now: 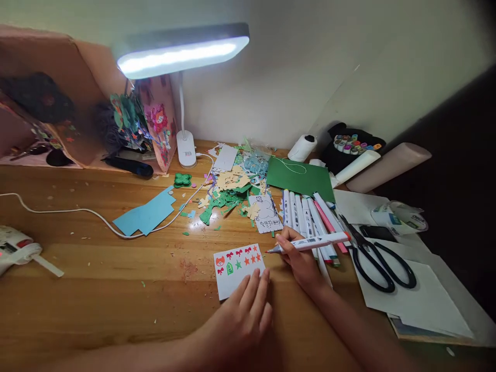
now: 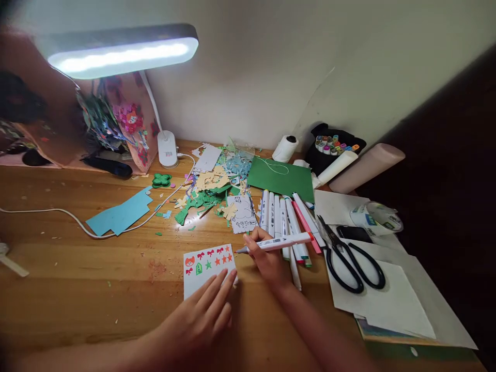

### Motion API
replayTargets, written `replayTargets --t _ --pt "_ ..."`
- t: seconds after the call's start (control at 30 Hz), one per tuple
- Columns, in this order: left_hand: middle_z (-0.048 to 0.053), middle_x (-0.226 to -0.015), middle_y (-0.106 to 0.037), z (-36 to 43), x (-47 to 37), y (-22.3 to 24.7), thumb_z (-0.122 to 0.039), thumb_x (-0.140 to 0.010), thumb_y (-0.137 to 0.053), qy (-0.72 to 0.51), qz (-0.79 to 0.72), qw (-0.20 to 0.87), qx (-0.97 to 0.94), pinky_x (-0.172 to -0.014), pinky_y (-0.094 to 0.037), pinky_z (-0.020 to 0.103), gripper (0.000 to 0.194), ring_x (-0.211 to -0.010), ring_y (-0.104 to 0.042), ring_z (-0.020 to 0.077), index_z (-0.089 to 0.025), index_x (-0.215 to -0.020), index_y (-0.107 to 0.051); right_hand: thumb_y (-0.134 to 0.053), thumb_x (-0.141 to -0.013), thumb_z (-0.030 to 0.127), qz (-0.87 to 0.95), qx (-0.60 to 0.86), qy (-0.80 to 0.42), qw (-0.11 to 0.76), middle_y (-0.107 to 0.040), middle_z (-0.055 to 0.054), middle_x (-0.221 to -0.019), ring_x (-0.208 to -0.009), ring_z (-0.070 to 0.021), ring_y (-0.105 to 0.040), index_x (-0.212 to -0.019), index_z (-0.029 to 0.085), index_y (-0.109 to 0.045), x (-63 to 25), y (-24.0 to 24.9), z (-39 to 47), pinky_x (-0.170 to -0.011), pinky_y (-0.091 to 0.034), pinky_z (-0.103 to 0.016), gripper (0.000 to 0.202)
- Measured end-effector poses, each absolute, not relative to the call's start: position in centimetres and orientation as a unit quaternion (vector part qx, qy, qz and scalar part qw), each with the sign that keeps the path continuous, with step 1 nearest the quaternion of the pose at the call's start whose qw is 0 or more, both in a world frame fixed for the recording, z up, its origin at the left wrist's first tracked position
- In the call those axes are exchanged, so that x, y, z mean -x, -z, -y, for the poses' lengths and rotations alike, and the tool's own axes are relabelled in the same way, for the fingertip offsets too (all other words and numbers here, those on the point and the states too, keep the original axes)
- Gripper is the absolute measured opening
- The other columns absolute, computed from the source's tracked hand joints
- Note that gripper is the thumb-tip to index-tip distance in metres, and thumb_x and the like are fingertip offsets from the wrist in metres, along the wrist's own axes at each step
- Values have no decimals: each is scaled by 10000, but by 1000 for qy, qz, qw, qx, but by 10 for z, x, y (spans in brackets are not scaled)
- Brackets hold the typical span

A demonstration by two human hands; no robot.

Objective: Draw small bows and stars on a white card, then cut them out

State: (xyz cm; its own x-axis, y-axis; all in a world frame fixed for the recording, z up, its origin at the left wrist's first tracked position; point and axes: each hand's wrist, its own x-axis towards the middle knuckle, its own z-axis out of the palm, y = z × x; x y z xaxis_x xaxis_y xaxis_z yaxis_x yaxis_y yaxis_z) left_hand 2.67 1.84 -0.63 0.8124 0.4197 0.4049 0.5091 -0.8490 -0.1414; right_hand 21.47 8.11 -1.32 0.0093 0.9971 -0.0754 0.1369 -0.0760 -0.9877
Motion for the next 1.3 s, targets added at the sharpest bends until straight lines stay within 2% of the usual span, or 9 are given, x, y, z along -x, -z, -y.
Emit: replayTargets --t 0.13,0.27,0.37,0.47,0.67,0.8,0.93,1.1,1.3 --pt "182 -1027 -678 8 -11 7 -161 -875 -339 239 338 153 897 -963 -362 354 215 -1025 -622 246 -161 -712 -478 -600 -792 420 532 556 -442 461 -420 64 -564 -489 -110 -388 -676 217 -450 -212 10 -82 -466 -311 -226 277" --pt "174 -1021 -683 22 5 19 -134 -857 -295 244 392 160 873 -994 -340 341 219 -1019 -628 229 -178 -700 -441 -646 -770 369 581 552 -390 454 -611 -18 -833 -761 -183 -571 -895 222 -557 -206 4 -81 -670 -457 -287 213" --pt "186 -1024 -679 22 8 28 -139 -845 -321 247 389 165 872 -1020 -313 337 185 -1029 -624 229 -175 -706 -438 -532 -860 348 611 545 -396 417 -652 -56 -1001 -914 -211 -610 -1101 244 -548 -204 -2 -80 -833 -463 -362 263" --pt "189 -1025 -678 19 6 33 -150 -849 -327 263 386 167 869 -1021 -321 339 180 -1045 -615 232 -168 -723 -455 -469 -897 317 633 535 -413 378 -656 -51 -1047 -980 -204 -613 -1127 261 -553 -202 -6 -79 -908 -439 -377 251" --pt "168 -1057 -670 17 12 27 -92 -858 -283 272 363 162 877 -957 -391 309 252 -1062 -603 218 -163 -707 -472 -642 -773 289 624 522 -440 380 -663 -25 -923 -805 -180 -635 -1043 244 -557 -198 1 -78 -735 -511 -314 286" --pt "160 -1138 -630 4 18 1 -167 -902 -353 227 352 45 907 -837 -481 292 190 -1055 -599 216 -161 -799 -512 -619 -788 344 638 520 -383 419 -644 -39 -960 -856 -194 -616 -1062 240 -555 -201 -4 -75 -768 -489 -325 299" --pt "29 -765 -645 -23 15 -25 -199 -901 -404 178 475 -155 848 -554 -468 251 166 -640 -595 160 -186 -778 -515 -391 -885 439 623 483 -397 470 -552 2 -672 -633 -176 -543 -1042 219 -585 -207 -12 -63 -647 -458 -316 332" --pt "9 -789 -606 -41 7 -23 -244 -897 -432 211 502 -298 784 -604 -417 241 139 -699 -540 154 -186 -798 -511 -481 -810 437 587 402 -527 465 -520 15 -641 -550 -156 -506 -850 223 -541 -202 -17 -45 -521 -409 -269 227" --pt "16 -782 -570 -32 5 -19 -239 -884 -423 186 458 -325 806 -596 -378 245 134 -694 -502 155 -175 -795 -500 -499 -775 348 626 392 -552 387 -542 -3 -679 -583 -156 -529 -801 214 -506 -187 -34 -36 -527 -406 -260 137"
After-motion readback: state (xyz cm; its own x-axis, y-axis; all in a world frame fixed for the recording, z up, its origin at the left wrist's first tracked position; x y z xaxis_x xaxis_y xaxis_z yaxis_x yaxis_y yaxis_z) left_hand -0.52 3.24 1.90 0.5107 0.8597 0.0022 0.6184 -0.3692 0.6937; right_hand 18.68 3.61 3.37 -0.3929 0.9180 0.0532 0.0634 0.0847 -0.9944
